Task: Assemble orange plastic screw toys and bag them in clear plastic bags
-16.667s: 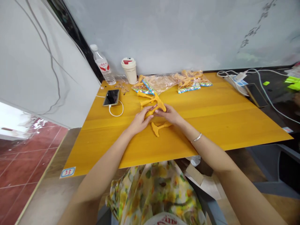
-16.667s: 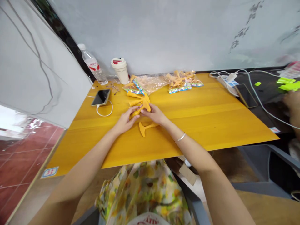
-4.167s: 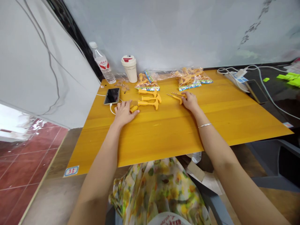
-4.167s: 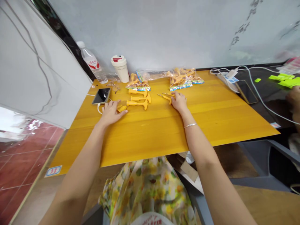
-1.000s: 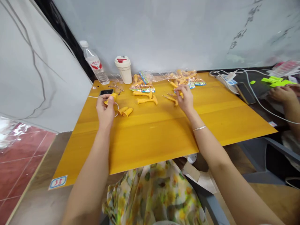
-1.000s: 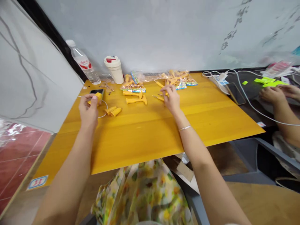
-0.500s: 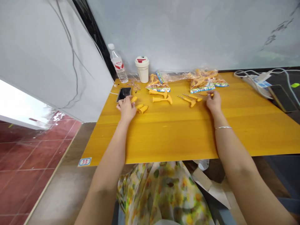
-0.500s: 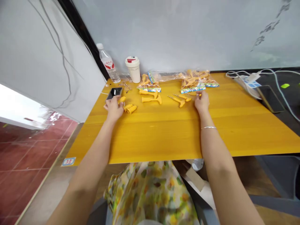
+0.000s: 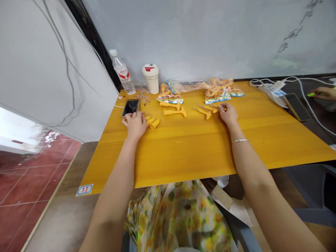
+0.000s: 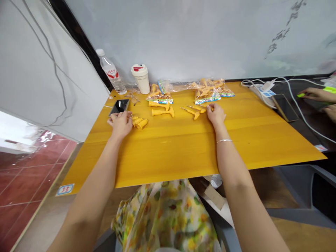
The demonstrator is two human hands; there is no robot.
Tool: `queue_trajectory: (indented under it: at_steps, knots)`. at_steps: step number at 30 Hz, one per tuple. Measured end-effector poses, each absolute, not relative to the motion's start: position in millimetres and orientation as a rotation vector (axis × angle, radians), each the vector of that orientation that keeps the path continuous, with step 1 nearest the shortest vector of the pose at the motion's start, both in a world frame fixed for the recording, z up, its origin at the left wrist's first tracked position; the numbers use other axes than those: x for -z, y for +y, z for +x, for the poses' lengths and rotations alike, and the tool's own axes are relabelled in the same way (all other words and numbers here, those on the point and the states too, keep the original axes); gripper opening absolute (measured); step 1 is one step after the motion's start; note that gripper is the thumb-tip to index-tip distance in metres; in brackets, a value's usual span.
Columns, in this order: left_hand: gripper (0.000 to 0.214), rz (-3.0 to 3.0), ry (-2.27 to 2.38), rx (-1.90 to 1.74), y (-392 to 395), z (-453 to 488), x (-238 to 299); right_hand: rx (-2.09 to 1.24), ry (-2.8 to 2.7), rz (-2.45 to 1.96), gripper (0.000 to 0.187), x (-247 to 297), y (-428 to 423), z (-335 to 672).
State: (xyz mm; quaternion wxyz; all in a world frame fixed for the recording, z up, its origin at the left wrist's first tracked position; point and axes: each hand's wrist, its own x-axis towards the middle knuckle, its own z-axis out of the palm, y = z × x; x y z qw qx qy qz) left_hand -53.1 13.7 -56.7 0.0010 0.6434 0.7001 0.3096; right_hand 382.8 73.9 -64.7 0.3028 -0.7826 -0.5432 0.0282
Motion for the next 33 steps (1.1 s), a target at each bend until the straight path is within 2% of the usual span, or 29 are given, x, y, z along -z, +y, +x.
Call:
queue_trajectory:
  at_steps: [10, 13, 16, 22, 26, 33]
  knots:
    - [0.033, 2.045, 2.141, -1.059, 11, -48, 52, -0.01, -1.411, -2.166, 0.042, 53, 66, 375]
    - [0.032, 2.047, 2.129, -1.09, 10, -47, 50, 0.126, -1.439, -2.078, 0.041, 45, 62, 370]
    - [0.033, 2.079, 2.09, -1.106, 8, -44, 48, 0.262, -1.607, -1.822, 0.041, 36, 56, 348]
    - [0.033, 2.236, 1.953, -1.088, -1, -27, 42, 0.175, -2.178, -1.467, 0.041, 46, 47, 264]
    - [0.034, 2.318, 1.902, -1.034, -5, -17, 42, 0.129, -2.419, -1.457, 0.046, 59, 46, 239]
    - [0.035, 2.372, 1.87, -0.985, -6, -12, 44, 0.144, -2.49, -1.603, 0.049, 55, 36, 234]
